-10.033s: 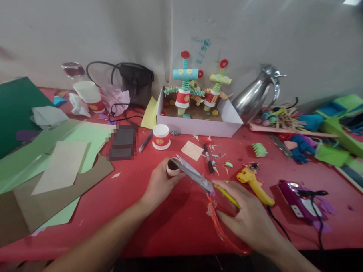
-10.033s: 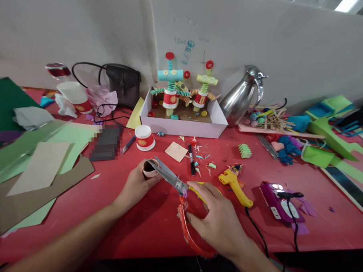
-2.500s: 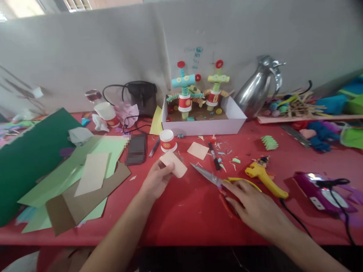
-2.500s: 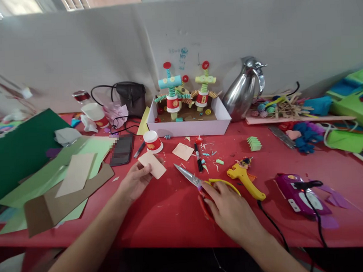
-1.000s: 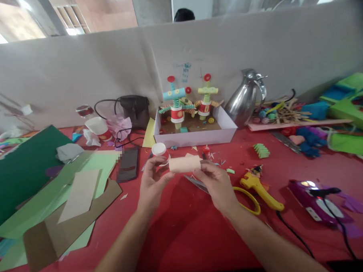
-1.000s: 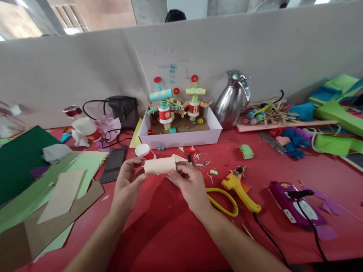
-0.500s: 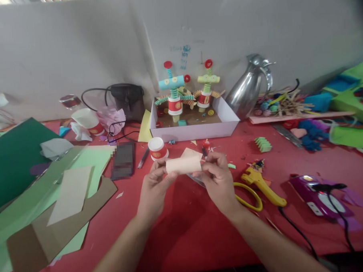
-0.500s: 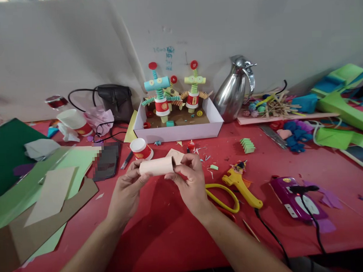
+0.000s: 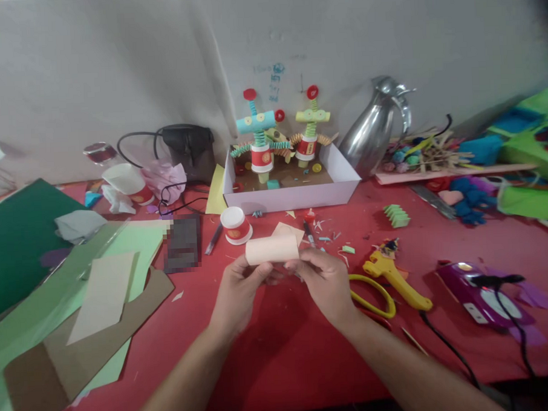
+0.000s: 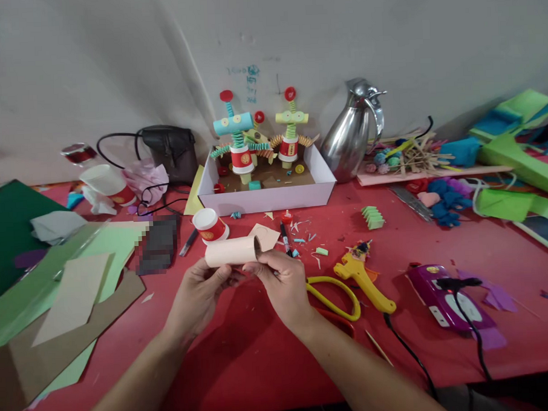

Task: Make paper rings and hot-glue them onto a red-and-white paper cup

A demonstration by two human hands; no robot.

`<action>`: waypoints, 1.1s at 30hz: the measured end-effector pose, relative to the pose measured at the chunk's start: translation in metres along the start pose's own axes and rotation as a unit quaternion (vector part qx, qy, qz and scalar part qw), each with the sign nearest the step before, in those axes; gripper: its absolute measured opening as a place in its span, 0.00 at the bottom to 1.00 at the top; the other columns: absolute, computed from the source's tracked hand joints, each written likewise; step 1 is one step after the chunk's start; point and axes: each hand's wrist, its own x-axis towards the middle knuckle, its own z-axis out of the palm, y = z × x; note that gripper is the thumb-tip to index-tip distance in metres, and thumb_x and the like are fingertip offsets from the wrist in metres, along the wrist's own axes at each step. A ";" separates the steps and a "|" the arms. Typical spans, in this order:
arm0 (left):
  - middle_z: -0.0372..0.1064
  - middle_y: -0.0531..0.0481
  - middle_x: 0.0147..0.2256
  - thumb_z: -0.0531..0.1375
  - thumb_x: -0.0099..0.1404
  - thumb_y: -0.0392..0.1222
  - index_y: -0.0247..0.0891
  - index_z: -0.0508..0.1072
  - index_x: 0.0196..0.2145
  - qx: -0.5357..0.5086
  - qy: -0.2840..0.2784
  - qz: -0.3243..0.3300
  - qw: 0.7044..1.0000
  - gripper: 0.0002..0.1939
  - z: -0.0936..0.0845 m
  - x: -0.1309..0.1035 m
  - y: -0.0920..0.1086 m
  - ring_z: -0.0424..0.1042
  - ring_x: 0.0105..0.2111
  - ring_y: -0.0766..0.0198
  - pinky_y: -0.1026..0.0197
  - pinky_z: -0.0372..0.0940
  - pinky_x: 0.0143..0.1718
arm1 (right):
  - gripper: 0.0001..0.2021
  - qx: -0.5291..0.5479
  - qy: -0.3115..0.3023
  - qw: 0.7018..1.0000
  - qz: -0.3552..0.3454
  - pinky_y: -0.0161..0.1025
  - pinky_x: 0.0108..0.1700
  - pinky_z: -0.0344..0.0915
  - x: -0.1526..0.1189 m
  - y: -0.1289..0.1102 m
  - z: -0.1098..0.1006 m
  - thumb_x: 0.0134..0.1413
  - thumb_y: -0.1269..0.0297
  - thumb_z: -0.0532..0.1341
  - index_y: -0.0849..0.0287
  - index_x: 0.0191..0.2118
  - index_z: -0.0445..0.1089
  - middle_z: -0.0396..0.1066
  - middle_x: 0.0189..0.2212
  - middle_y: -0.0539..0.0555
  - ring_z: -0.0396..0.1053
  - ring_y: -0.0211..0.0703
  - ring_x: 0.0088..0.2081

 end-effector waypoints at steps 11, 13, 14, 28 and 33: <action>0.78 0.52 0.27 0.75 0.50 0.45 0.40 0.81 0.28 -0.055 0.050 0.085 0.994 0.11 0.009 -0.004 -0.005 0.73 0.26 0.66 0.62 0.71 0.33 | 0.09 0.089 -0.038 0.995 -0.015 0.40 0.35 0.76 -0.006 -0.001 0.005 0.62 0.56 0.64 0.54 0.33 0.76 0.80 0.29 0.50 0.78 0.42 0.31; 0.79 0.52 0.30 0.75 0.50 0.46 0.40 0.81 0.30 -0.055 0.052 0.080 0.994 0.12 0.010 -0.004 -0.006 0.75 0.28 0.65 0.62 0.71 0.35 | 0.09 0.102 -0.040 0.994 -0.012 0.41 0.37 0.76 -0.003 0.001 0.005 0.62 0.56 0.63 0.54 0.36 0.77 0.80 0.30 0.51 0.78 0.43 0.33; 0.79 0.51 0.31 0.75 0.50 0.47 0.40 0.81 0.32 -0.054 0.050 0.076 0.994 0.13 0.010 -0.003 -0.006 0.75 0.29 0.65 0.62 0.72 0.36 | 0.09 0.104 -0.039 0.994 -0.013 0.41 0.37 0.76 -0.001 0.002 0.005 0.62 0.55 0.63 0.54 0.37 0.77 0.79 0.31 0.51 0.78 0.44 0.33; 0.79 0.51 0.33 0.71 0.56 0.50 0.41 0.80 0.35 -0.056 0.011 0.049 0.997 0.13 0.006 -0.003 -0.005 0.75 0.30 0.64 0.61 0.71 0.37 | 0.11 0.048 -0.038 0.998 -0.017 0.37 0.34 0.70 0.001 0.002 0.003 0.63 0.60 0.63 0.55 0.30 0.76 0.77 0.28 0.51 0.74 0.41 0.30; 0.79 0.51 0.38 0.68 0.61 0.49 0.43 0.81 0.40 -0.026 0.012 0.059 0.998 0.11 -0.004 -0.001 -0.007 0.75 0.35 0.64 0.61 0.71 0.40 | 0.04 0.120 -0.054 0.990 0.058 0.40 0.41 0.70 0.004 0.000 0.001 0.57 0.61 0.67 0.53 0.38 0.78 0.78 0.34 0.51 0.74 0.44 0.37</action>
